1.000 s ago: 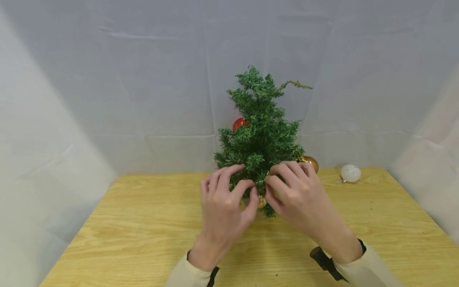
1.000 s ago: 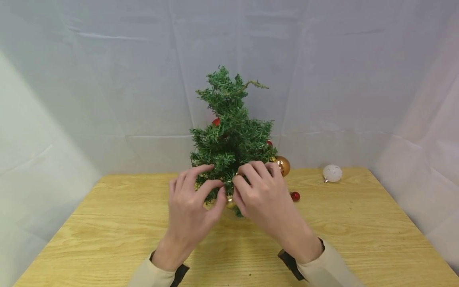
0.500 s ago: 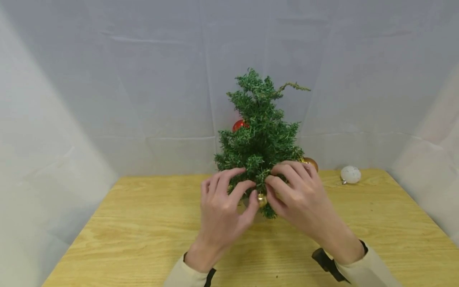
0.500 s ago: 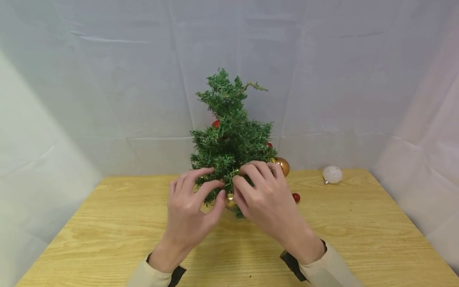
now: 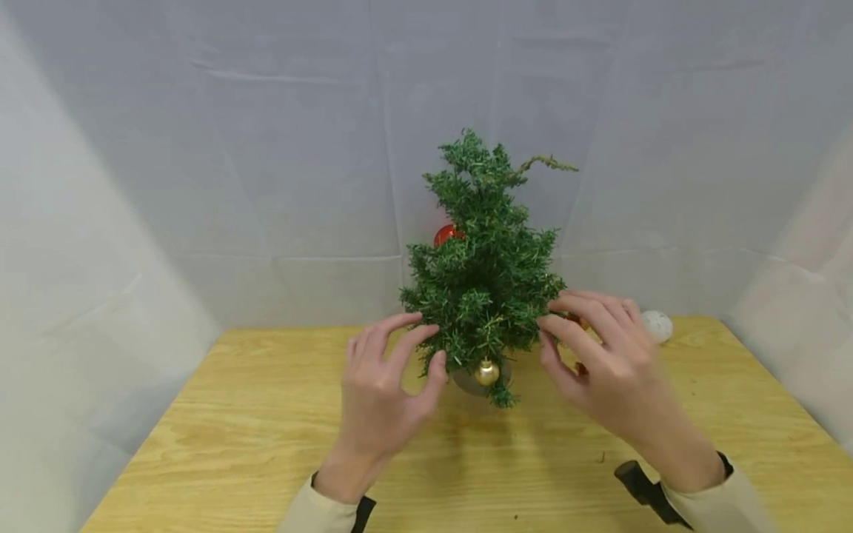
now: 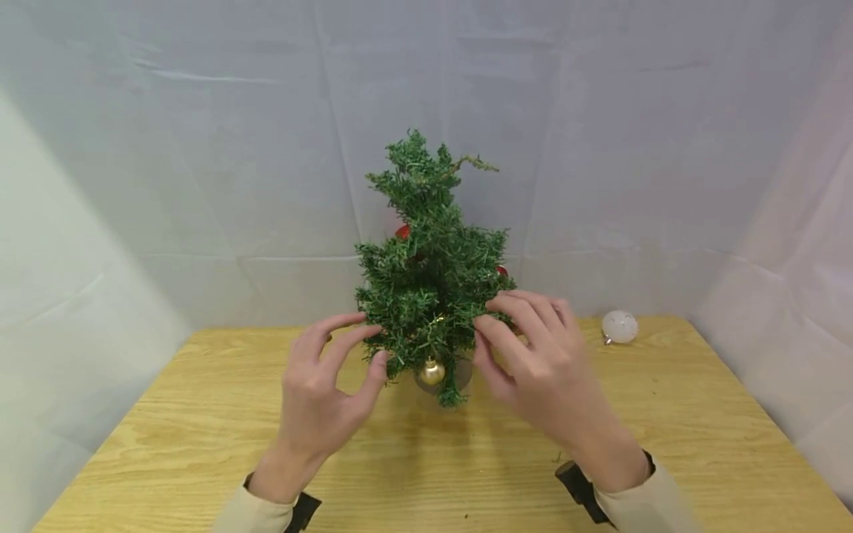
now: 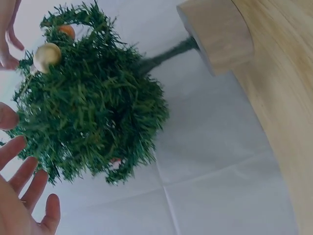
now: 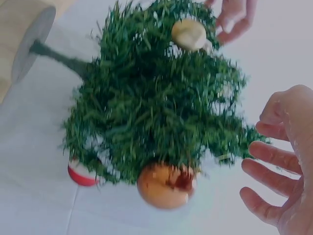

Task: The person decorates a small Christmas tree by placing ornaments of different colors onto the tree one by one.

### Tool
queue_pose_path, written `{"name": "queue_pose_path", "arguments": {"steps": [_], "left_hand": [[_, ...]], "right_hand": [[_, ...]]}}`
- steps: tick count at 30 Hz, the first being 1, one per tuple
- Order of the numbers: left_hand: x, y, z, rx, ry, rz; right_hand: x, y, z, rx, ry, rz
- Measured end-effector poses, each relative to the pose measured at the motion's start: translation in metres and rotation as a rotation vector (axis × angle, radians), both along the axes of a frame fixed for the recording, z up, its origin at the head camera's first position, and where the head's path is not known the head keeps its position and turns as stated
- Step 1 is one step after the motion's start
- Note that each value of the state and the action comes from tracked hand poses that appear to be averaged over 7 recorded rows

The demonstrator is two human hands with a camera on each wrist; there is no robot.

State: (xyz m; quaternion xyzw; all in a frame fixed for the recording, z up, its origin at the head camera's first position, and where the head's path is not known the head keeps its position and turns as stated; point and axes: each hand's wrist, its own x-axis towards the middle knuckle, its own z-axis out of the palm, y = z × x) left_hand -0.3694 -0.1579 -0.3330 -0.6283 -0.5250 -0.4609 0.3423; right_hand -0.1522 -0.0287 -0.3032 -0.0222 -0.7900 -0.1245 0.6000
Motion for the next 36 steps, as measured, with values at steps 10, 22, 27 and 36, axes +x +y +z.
{"name": "queue_pose_path", "arguments": {"steps": [10,22,27,36], "left_hand": [[-0.016,-0.005,-0.007,-0.127,-0.039,0.000],[-0.024,-0.009,-0.011,-0.242,-0.045,-0.065],[-0.025,-0.008,-0.011,-0.210,-0.021,-0.095],[-0.026,-0.007,-0.012,-0.158,0.047,-0.129]], "right_hand": [[0.024,0.017,0.001,-0.056,0.030,-0.027],[0.051,0.047,-0.006,-0.088,0.092,-0.098],[0.059,0.056,-0.011,-0.108,0.084,-0.132],[0.078,0.072,-0.021,-0.154,0.023,-0.235]]}}
